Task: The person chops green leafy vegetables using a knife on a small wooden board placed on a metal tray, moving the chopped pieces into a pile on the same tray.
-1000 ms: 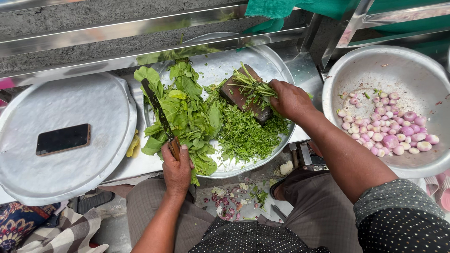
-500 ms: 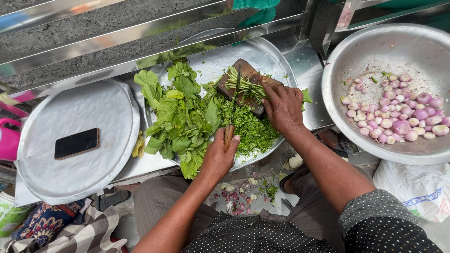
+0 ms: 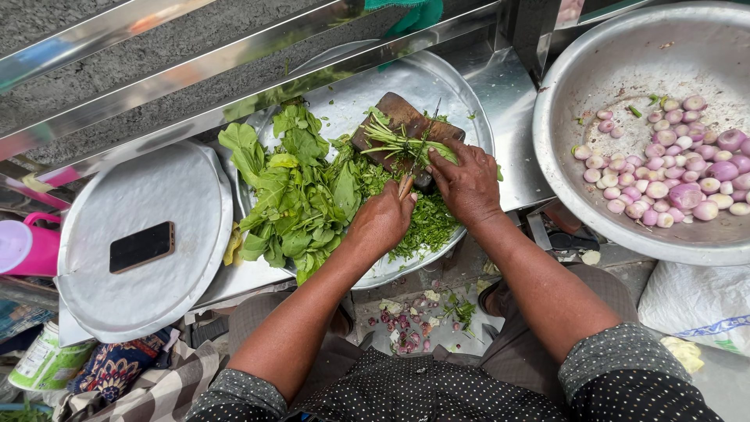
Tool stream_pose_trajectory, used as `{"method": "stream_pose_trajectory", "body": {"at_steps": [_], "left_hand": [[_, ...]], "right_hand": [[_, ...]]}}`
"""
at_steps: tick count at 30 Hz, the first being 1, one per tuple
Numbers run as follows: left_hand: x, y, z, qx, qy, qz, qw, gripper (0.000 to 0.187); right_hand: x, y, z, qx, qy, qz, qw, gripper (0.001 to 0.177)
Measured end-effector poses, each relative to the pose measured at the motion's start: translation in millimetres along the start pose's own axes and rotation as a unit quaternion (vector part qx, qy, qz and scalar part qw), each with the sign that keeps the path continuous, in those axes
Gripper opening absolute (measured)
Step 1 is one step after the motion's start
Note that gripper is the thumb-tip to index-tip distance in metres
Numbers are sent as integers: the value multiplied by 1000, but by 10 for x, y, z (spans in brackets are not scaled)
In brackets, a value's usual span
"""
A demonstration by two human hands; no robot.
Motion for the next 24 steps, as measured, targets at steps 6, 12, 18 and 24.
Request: {"method": "stream_pose_trajectory", "body": {"at_steps": [6, 12, 18, 24], "left_hand": [[96, 91, 27, -35, 9, -44, 998, 44], [37, 101, 6, -110, 15, -89, 990, 45], [-107, -145, 11, -256, 124, -18, 958, 49], [-220, -377, -249, -262, 124, 94, 952, 55]], "right_hand": [[-11, -7, 64, 29, -18, -43, 999, 34], [-33, -62, 140, 38, -13, -70, 997, 35], [35, -210, 211, 40, -35, -127, 991, 33], [58, -214, 233, 43, -60, -162, 984, 29]]}}
Point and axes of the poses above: each hand's wrist, its own z-axis away from the middle knuckle, its own y-axis out of the back of the hand, x = y × z, the point moved 7 cm from there along -z, towards the middle knuckle, and after that the axes turned 2 degrees about -z, right-handed, at the moved point
